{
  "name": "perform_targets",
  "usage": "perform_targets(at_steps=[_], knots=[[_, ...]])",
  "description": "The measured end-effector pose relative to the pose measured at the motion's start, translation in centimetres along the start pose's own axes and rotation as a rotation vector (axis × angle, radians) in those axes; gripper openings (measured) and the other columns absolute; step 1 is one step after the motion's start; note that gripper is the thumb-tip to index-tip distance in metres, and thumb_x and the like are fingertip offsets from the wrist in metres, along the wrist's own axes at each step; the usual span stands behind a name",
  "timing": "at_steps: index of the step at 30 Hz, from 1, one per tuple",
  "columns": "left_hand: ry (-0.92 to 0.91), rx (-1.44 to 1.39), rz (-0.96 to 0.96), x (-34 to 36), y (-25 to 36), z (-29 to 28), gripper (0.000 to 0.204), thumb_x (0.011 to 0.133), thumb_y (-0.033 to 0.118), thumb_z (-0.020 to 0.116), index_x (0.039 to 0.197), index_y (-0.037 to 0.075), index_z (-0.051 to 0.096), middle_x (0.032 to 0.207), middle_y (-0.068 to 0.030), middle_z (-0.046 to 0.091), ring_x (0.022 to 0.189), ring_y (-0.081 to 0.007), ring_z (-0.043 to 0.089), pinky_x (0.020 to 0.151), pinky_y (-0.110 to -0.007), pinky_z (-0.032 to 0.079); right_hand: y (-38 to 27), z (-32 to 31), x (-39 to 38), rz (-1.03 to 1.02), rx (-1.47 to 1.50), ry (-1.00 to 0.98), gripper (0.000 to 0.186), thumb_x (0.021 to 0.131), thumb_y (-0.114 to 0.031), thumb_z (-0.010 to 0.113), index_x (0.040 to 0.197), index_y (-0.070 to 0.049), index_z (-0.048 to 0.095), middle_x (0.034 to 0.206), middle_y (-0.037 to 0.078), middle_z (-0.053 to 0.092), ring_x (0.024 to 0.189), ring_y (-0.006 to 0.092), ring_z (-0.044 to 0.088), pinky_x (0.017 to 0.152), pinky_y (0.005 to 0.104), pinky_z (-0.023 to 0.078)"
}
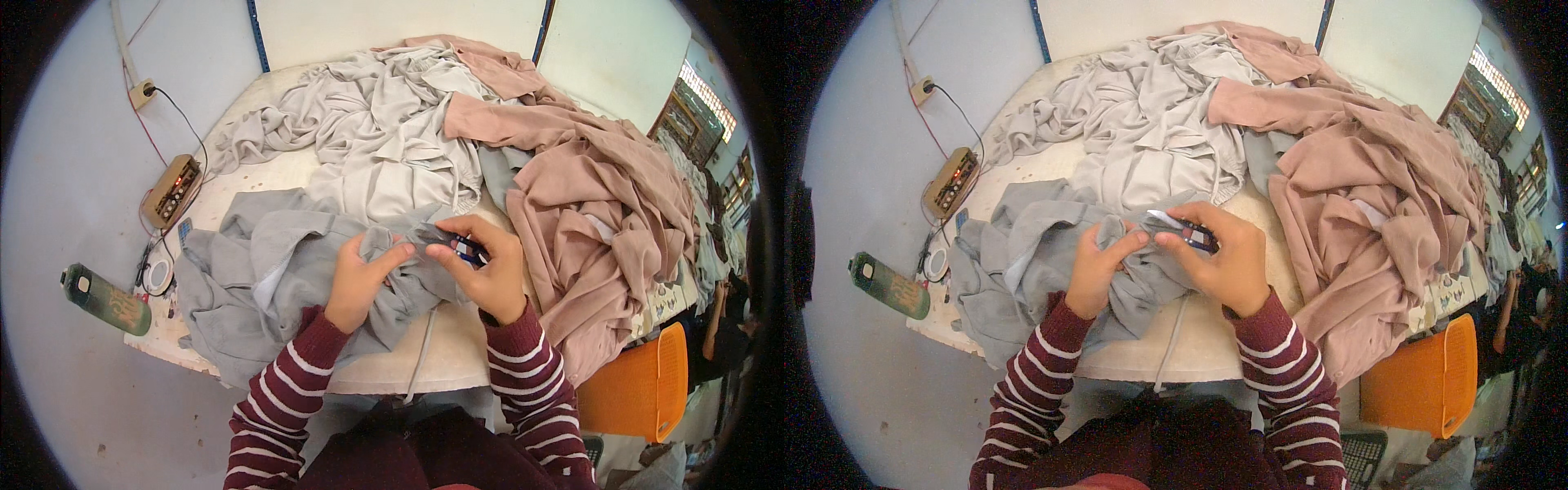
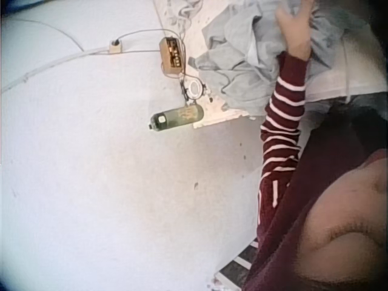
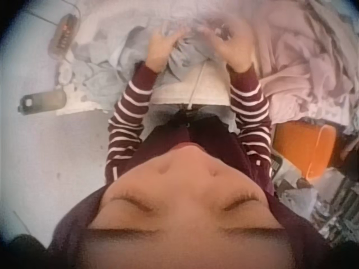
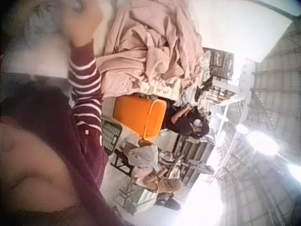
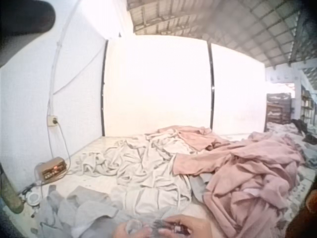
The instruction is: The person uses a small blade to cut seams and remove tags from a grey sweatshirt laid on a table. They repeatedly lift, turn, and reposition the garment to access different areas, then place the cut pieces aside.
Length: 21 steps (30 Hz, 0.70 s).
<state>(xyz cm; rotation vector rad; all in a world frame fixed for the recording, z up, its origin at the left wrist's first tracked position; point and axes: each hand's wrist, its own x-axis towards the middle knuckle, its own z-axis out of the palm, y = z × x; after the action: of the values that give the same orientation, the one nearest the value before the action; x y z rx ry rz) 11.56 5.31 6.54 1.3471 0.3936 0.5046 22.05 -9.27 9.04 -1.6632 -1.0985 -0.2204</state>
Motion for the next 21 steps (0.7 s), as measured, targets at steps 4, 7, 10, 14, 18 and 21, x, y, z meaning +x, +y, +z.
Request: perform_targets(at_steps=[4,7,10,14,18,21], knots=[[-0.09,-0.216,-0.062,0.0,0.21,-0.19,0.026,0.082,0.013,0.073,0.102,0.0,0.062,0.088,-0.0029,0.066,0.075,-0.0084,0.061,0.065,-0.022,0.049,-0.06,0.21,-0.01,-0.188,-0.258,0.014,0.019,0.076,-0.022,0.075,0.087,-0.007,0.07,0.076,0.007,0.069,0.062,0.0199,0.066,0.057,0.0273,0.048],[-0.097,-0.282,-0.082,0.03,0.21,-0.25,0.028,0.081,0.012,0.073,0.103,0.0,0.061,0.091,-0.0036,0.066,0.076,-0.0092,0.062,0.067,-0.023,0.049,0.02,0.26,0.14,-0.28,-0.317,0.046,0.016,0.075,-0.021,0.074,0.085,-0.009,0.07,0.074,0.005,0.068,0.06,0.0204,0.064,0.053,0.0291,0.046],[-0.086,-0.294,-0.079,0.11,0.11,-0.25,0.029,0.081,0.012,0.074,0.104,0.0,0.061,0.092,-0.004,0.066,0.078,-0.0098,0.063,0.069,-0.024,0.05,0.05,0.25,0.2,-0.335,-0.338,0.036,0.015,0.074,-0.021,0.074,0.084,-0.01,0.07,0.071,0.004,0.066,0.057,0.0202,0.062,0.051,0.0299,0.044],[-0.102,-0.26,-0.034,0.06,-0.06,-0.27,0.027,0.081,0.01,0.073,0.103,0.0,0.061,0.094,-0.0038,0.066,0.081,-0.0098,0.063,0.072,-0.024,0.051,0.02,0.25,0.16,-0.361,-0.351,0.053,0.015,0.074,-0.02,0.074,0.085,-0.011,0.07,0.069,0.003,0.065,0.055,0.02,0.06,0.05,0.0305,0.043],[-0.139,-0.255,-0.019,-0.05,-0.02,-0.21,0.026,0.082,0.008,0.072,0.104,-0.001,0.06,0.096,-0.0041,0.066,0.084,-0.0098,0.063,0.074,-0.024,0.051,0.09,0.29,0.2,-0.371,-0.364,0.039,0.015,0.074,-0.02,0.074,0.085,-0.011,0.07,0.069,0.003,0.065,0.055,0.0193,0.06,0.05,0.0301,0.042],[-0.149,-0.25,-0.041,-0.18,0.16,-0.13,0.027,0.082,0.008,0.072,0.104,-0.001,0.06,0.097,-0.0051,0.066,0.085,-0.0103,0.063,0.074,-0.024,0.052,0.21,0.27,0.27,-0.406,-0.353,0.049,0.015,0.074,-0.019,0.074,0.086,-0.011,0.07,0.069,0.003,0.065,0.055,0.0193,0.06,0.049,0.03,0.042]])
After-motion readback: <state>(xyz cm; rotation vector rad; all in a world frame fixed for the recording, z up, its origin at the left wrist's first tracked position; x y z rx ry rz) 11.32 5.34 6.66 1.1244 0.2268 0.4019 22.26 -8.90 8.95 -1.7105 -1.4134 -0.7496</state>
